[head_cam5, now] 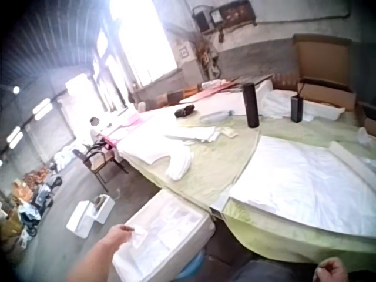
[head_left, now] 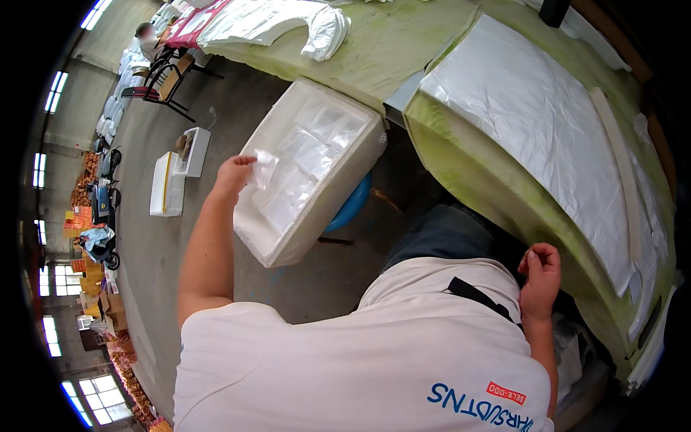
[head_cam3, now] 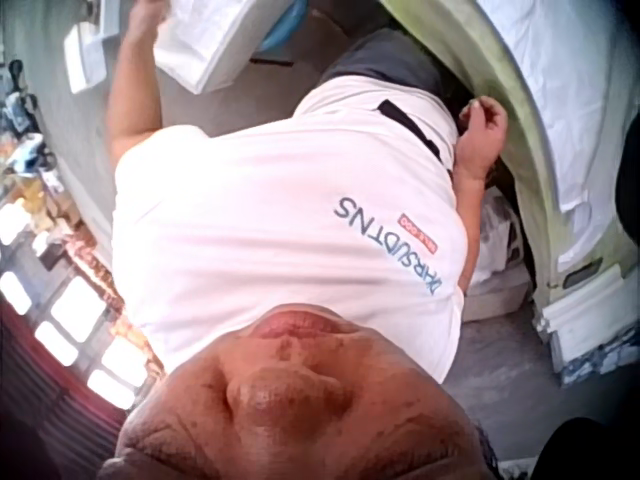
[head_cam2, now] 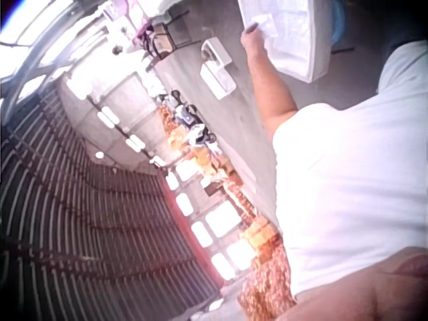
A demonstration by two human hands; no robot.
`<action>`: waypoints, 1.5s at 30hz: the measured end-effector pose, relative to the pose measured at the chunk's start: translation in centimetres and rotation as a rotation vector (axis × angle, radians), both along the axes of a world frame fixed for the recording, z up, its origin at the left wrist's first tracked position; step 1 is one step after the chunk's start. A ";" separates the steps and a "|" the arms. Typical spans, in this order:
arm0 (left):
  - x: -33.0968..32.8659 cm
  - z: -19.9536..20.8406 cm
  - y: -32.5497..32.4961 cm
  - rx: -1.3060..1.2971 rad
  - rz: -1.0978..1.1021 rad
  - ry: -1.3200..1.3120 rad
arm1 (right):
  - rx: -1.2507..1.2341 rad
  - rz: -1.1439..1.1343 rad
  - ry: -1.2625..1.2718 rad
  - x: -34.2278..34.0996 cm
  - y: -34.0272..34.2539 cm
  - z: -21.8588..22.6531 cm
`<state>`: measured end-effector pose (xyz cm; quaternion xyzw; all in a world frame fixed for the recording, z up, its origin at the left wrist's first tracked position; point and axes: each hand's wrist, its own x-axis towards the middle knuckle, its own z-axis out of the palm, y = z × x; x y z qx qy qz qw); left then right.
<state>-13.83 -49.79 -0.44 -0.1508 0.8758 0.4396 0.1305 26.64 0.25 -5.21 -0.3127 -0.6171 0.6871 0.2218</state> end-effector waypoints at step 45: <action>16.0 3.0 38.0 0.573 -1.161 0.073 | 0.760 -0.059 -0.757 7.7 14.4 12.6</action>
